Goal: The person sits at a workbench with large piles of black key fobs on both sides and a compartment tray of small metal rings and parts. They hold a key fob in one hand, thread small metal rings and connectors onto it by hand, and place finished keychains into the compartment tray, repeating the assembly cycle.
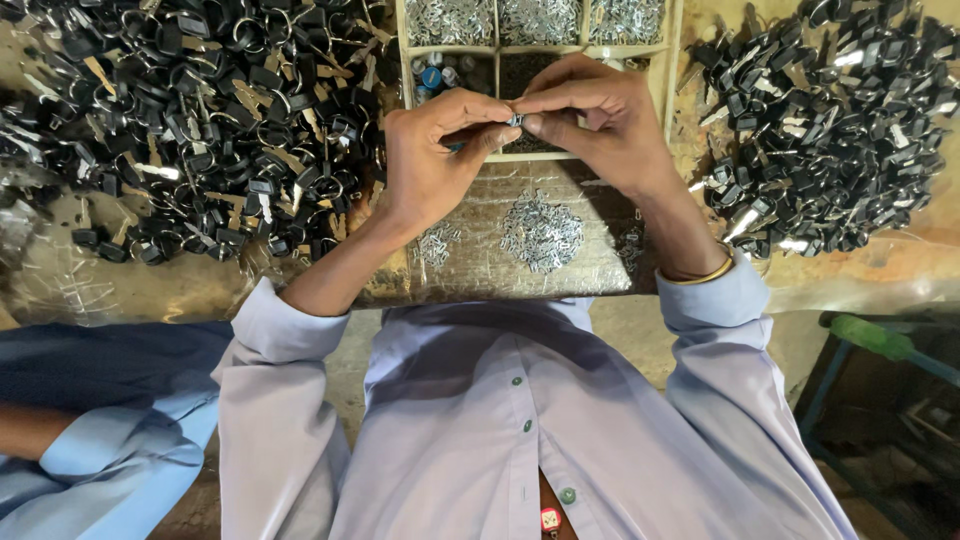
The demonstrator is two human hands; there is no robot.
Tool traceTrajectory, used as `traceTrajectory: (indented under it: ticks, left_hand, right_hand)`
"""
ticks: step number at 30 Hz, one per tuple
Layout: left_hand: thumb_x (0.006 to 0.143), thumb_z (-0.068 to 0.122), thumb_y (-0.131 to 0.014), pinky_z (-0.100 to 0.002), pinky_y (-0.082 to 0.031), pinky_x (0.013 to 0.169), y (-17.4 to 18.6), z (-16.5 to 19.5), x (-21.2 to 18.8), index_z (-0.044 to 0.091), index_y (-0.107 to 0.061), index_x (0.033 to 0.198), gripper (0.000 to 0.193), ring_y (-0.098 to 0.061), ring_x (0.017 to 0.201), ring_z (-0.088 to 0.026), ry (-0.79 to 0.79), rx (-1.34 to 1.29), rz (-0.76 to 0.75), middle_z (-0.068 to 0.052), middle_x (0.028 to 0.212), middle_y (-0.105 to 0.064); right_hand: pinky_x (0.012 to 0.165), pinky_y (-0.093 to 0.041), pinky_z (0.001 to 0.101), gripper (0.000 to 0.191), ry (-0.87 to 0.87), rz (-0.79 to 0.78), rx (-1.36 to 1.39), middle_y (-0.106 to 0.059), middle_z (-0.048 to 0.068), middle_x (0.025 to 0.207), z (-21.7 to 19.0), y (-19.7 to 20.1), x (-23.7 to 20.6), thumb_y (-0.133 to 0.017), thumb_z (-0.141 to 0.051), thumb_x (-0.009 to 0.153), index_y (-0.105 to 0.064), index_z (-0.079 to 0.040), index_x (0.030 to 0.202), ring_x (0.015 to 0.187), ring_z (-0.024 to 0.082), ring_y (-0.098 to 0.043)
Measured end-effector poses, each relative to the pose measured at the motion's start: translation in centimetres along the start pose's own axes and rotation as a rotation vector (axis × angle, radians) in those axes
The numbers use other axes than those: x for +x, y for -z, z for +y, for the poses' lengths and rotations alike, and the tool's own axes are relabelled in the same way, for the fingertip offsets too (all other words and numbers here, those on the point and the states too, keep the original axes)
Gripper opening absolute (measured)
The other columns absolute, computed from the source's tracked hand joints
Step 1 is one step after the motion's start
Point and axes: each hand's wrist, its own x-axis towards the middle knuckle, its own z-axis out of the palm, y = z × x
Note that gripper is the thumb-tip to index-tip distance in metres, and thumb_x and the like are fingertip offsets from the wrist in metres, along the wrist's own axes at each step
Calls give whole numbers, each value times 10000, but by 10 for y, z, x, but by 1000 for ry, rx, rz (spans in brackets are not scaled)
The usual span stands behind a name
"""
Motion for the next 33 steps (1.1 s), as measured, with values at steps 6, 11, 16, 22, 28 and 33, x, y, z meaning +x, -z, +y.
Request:
traceTrajectory:
  ticks: [6,11,16,22,28,33]
  left_hand:
    - [975,-93,-752,-295,-662,951,1,-1,2,-29,-695,1101,153,-781,1072,-201,11,-102,1,-153,1157,-769]
    - [959,-89,-764,-297,-654,944,0,-3,1,-38,-688,1083,155,-775,1073,-214,14,-78,10,-163,1145,-771]
    - [966,-65,-769,-298,-674,936,2,-5,3,-20,-696,1079,142,-783,1074,-216,-22,-69,-4,-160,1142,-770]
    - [953,-59,-787,-295,-670,920,1,-1,3,-18,-699,1060,145,-784,1061,-209,-15,-28,1,-151,1120,-776]
    - [958,-82,-772,-296,-663,943,1,1,3,-24,-696,1083,157,-779,1074,-205,5,-64,-10,-143,1129,-774]
    - [944,-80,-787,-291,-659,930,1,2,3,-23,-707,1079,166,-784,1056,-201,1,-19,-6,-132,1098,-780]
  right_hand:
    - [888,-420,414,135,214,226,-914,-618,70,994,7,5,-3,-922,-89,949,-833,-88,1051,915,223,-582]
    - [904,-388,387,158,190,99,-1103,-611,29,1039,14,2,-5,-887,-132,817,-800,-127,949,1043,283,-516]
    - [893,-367,395,132,213,175,-940,-615,41,1014,10,11,-3,-884,-100,896,-798,-123,994,1013,238,-515]
    - [906,-410,378,115,167,240,-739,-664,44,1018,0,12,-3,-867,-106,1042,-760,-67,1036,1005,228,-533]
    - [912,-491,299,43,78,99,-237,-636,73,1106,-1,0,-1,-707,2,1087,-701,17,1127,1043,153,-605]
    - [931,-505,278,88,47,61,-115,-613,81,1158,-3,-3,-1,-680,41,1080,-708,23,1162,1063,132,-609]
